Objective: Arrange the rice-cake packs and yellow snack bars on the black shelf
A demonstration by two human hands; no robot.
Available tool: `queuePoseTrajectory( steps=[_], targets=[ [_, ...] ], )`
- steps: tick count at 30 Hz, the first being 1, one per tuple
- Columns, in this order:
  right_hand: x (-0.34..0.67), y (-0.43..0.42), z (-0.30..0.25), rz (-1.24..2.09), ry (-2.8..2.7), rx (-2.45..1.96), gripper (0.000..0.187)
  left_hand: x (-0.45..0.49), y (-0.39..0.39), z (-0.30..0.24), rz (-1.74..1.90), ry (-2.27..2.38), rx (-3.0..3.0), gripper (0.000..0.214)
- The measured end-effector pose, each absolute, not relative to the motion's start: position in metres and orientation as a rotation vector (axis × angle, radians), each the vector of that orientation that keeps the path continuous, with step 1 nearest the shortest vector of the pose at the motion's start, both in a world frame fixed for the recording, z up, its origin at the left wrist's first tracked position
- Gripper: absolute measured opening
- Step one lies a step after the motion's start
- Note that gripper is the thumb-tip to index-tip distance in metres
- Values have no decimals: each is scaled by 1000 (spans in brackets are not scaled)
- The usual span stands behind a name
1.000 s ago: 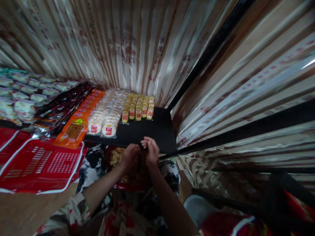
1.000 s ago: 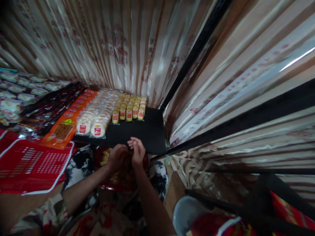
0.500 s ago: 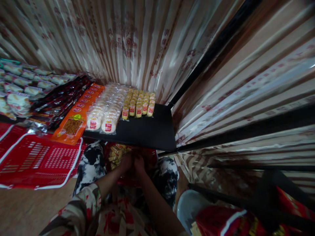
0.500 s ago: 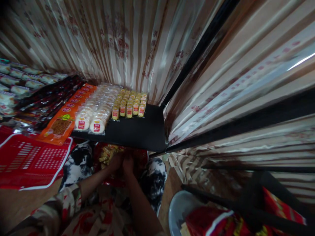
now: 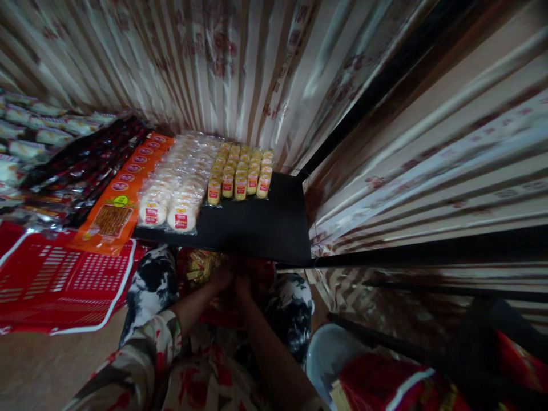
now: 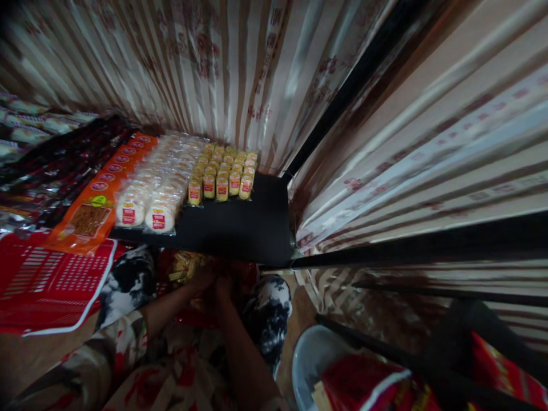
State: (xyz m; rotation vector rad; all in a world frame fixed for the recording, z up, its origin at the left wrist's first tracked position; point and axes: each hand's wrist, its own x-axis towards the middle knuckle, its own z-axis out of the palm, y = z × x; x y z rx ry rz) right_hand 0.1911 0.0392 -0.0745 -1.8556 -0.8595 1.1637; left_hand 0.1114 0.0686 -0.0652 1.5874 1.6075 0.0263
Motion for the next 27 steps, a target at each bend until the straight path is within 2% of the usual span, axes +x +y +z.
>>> queuePoseTrajectory(
  steps=[5, 8, 14, 17, 22, 27],
  targets=[
    [191, 38, -61, 1184, -732, -1902, 30, 116, 60, -38, 146, 1554, 1626, 39],
    [192, 31, -49, 1199, -664, -1883, 33, 117, 47, -24, 336, 1536, 1585, 43],
    [197, 9, -21, 1421, -485, -1651, 42, 106, 22, -17, 679, 1515, 1379, 48],
    [199, 2, -5, 1483, -469, -1541, 39, 95, 19, -12, 831, 1527, 1382, 49],
    [199, -6, 27, 1515, -563, -1435, 28, 81, 22, 18, 900, 1563, 1450, 37],
    [203, -6, 56, 1533, -693, -1325, 31, 72, 21, 44, 931, 1533, 1459, 36]
  ],
)
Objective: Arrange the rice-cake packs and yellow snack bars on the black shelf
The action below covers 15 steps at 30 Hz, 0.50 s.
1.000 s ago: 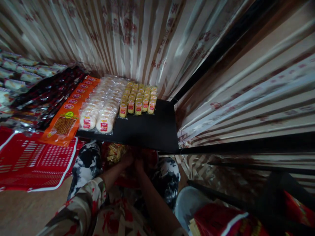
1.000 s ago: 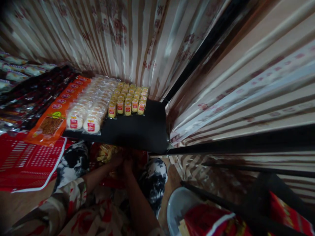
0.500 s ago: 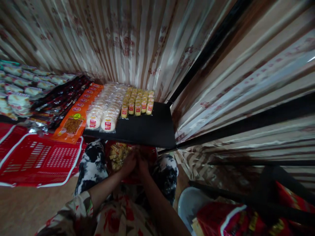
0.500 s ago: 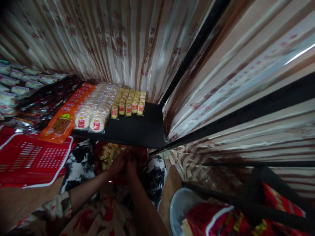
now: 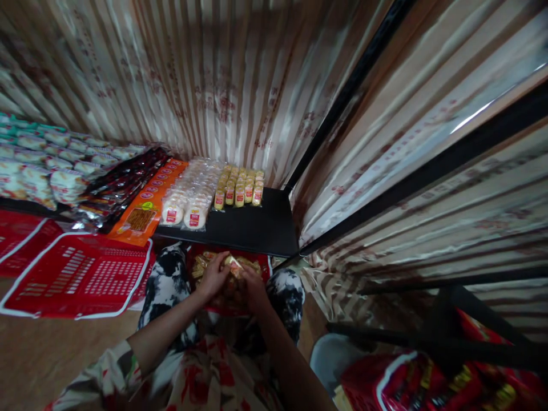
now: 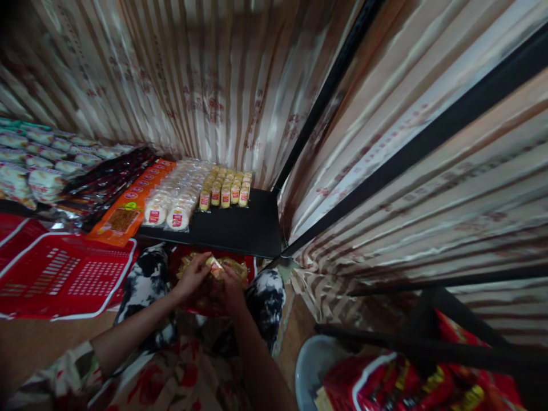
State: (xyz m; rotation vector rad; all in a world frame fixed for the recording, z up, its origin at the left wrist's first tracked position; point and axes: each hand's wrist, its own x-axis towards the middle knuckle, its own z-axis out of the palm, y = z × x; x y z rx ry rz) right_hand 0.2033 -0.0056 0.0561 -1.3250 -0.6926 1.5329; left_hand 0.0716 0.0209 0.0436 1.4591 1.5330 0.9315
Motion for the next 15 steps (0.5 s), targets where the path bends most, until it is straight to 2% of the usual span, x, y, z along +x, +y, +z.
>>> queuePoseTrajectory(
  steps=[6, 12, 15],
  targets=[
    [218, 6, 62, 1598, -615, -1324, 34, 69, 19, 56, 973, 1383, 1228, 41],
    [227, 24, 72, 1481, -657, -1376, 50, 74, 18, 76, 953, 1369, 1098, 55],
    [225, 36, 83, 1461, -638, -1341, 55, 81, 18, 83, 913, 1309, 1012, 47]
  ],
)
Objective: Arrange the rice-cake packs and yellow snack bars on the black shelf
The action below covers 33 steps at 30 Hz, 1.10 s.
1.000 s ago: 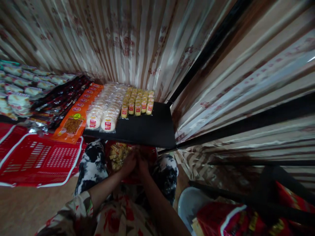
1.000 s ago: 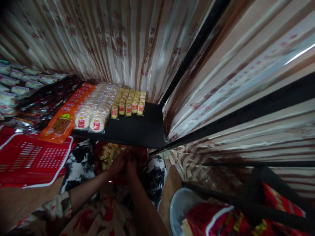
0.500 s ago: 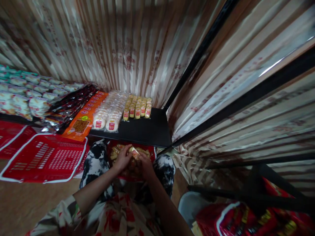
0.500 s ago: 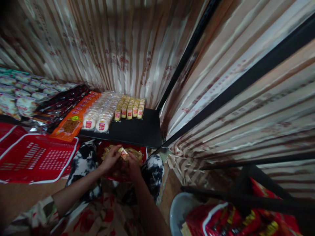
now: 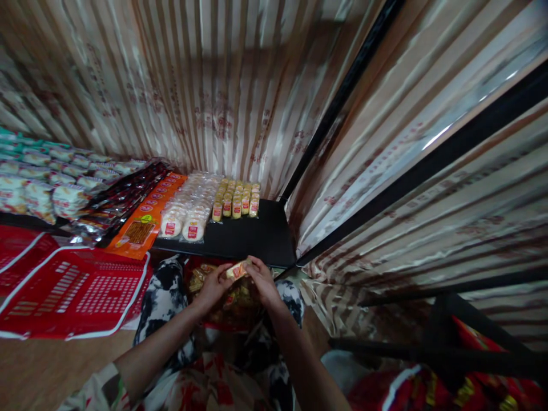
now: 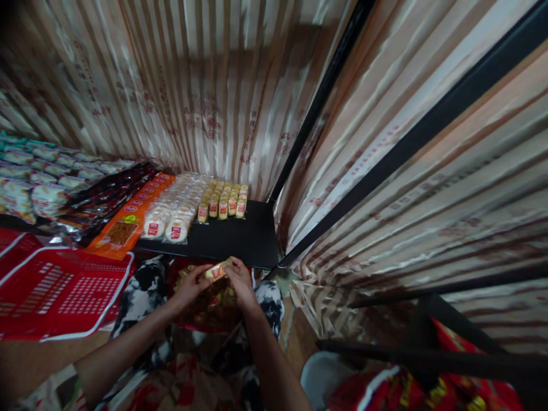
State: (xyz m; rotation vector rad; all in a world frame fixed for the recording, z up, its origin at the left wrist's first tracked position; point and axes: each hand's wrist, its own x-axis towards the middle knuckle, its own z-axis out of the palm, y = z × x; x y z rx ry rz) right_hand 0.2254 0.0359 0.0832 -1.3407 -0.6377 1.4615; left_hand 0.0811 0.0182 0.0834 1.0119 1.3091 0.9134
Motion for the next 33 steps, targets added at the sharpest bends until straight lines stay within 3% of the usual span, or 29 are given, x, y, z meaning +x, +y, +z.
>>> queuePoseTrajectory(
  steps=[5, 15, 23, 29, 33],
  targets=[
    [219, 48, 87, 1426, -631, -1276, 60, 94, 24, 91, 991, 1246, 857, 35],
    [214, 63, 73, 1336, -758, -1227, 40, 118, 57, 85, 1089, 1266, 784, 34],
    [236, 116, 56, 1011, -978, -1437, 33, 129, 99, 67, 1111, 1620, 1328, 39],
    [244, 166, 53, 736, -1146, -1605, 41, 143, 130, 67, 1114, 1478, 1595, 37],
    [242, 189, 54, 681, -1104, -1613, 36, 151, 152, 67, 1074, 1431, 1589, 39]
  ],
)
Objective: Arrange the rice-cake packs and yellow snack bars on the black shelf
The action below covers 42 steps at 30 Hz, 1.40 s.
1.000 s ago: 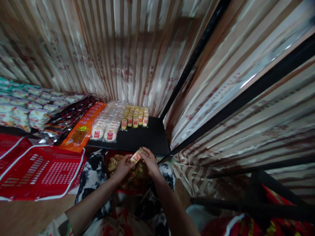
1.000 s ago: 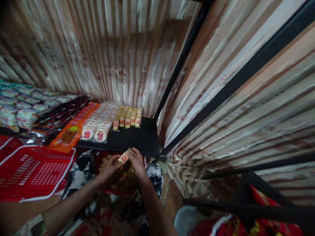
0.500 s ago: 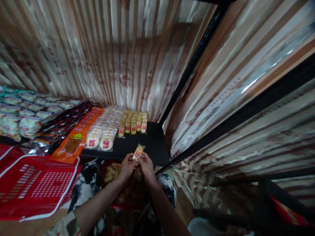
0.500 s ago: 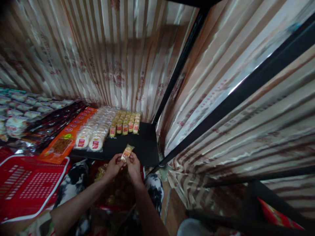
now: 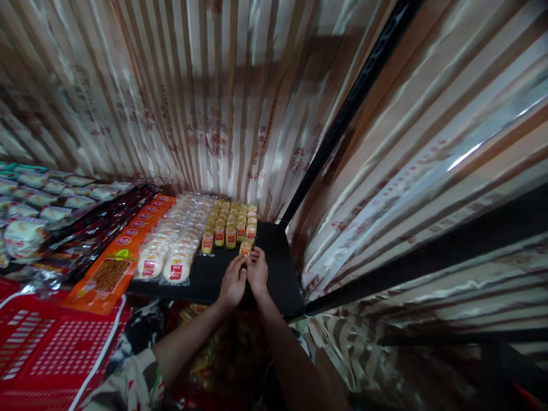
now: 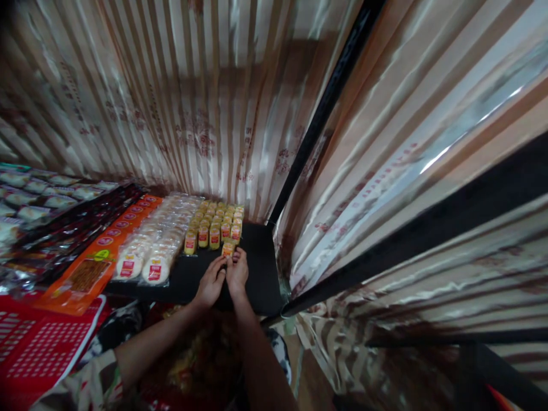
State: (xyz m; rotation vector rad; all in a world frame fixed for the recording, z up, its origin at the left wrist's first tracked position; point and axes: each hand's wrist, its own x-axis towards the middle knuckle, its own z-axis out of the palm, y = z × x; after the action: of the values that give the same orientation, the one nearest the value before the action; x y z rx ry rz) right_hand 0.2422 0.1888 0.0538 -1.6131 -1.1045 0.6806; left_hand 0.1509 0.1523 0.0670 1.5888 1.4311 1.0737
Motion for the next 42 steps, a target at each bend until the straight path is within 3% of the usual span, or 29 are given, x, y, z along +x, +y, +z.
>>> queuePoseTrajectory(
  steps=[12, 24, 42],
  targets=[
    [237, 217, 47, 574, -1257, -1571, 21, 146, 186, 58, 1066, 1440, 1725, 43],
    [235, 214, 44, 509, -1357, -1626, 36, 146, 192, 54, 1015, 1452, 1831, 43],
    [236, 193, 50, 479, -1320, -1578, 36, 137, 164, 63, 1006, 1482, 1859, 33]
  ],
)
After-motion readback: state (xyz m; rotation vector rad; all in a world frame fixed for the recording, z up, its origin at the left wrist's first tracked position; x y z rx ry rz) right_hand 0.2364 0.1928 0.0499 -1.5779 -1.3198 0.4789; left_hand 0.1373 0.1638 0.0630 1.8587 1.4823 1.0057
